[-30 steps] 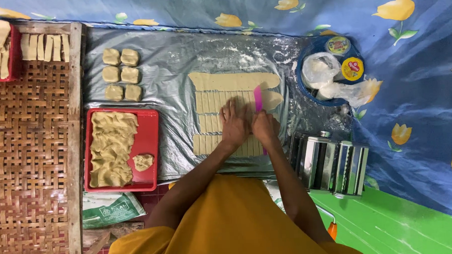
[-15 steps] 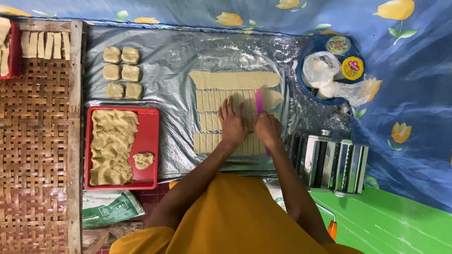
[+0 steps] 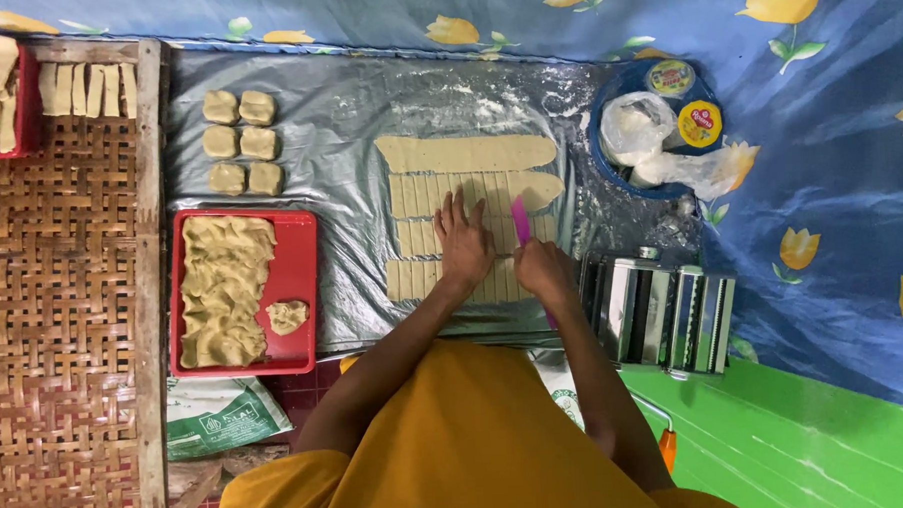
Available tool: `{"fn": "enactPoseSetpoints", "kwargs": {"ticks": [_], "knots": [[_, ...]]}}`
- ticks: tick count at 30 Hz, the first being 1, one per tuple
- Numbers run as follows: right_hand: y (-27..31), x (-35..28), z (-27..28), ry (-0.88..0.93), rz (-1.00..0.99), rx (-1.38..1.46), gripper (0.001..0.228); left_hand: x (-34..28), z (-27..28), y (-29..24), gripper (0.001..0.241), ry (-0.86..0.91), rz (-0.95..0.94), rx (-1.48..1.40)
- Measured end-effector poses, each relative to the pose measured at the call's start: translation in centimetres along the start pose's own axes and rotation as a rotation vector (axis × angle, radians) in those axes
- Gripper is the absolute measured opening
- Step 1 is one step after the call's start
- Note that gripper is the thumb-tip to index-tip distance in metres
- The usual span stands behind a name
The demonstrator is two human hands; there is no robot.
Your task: Cutting long strips of dough into smaller pieces and then manually shaping them into individual pastries.
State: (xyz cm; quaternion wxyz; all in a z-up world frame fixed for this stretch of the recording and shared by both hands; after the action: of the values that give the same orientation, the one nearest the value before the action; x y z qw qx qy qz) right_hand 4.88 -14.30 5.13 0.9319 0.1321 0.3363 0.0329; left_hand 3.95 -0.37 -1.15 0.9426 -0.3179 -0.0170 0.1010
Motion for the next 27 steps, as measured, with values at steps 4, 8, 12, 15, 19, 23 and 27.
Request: {"fn": "enactPoseSetpoints", "kwargs": {"ticks": [4,8,12,15,19,23,27], "knots": [[-1.1,0.5,-0.7,0.016,0.003,-0.035,0.055,-0.2,0.1,0.3,0.056,-0.012,-0.001,-0.016],[-0.7,0.3,-0.5,0.029,0.0,-0.047,0.058,-0.3,0.0,0.4,0.056,-0.011,-0.001,-0.007],[0.6,-0.3,0.3,0.002,0.009,0.019,0.056,-0.3,-0.4,0.2,0.055,-0.003,-0.016,0.004],[2.0,0.1,2.1,-0.062,-0.005,0.141,0.057,-0.2,-1.0,0.3,0.056,0.022,-0.025,0.01],[2.0,1.8,1.1,-0.104,0.063,0.054,0.051,-0.3,-1.2,0.2,0.053,0.021,-0.035,0.014],[-0.1,4.6,0.0,-0.231,0.069,0.013,0.047,-0.2,-1.0,-0.4,0.053,0.09,-0.05,0.075],[-1.1,4.8,0.1,-0.294,0.022,0.004,0.047,-0.2,-1.6,-0.9,0.055,0.144,-0.109,0.127]]}}
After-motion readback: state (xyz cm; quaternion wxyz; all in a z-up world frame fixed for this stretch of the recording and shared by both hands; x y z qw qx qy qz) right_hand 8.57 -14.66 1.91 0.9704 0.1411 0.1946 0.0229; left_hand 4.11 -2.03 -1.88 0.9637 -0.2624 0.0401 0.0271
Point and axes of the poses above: each hand's wrist, its own x-axis towards the middle knuckle, its own z-axis out of the back of the hand, y = z × x, the point moved 5 cm from there along x, towards the middle knuckle, and after that the axes turned 6 degrees about z, right-handed, at the moved point
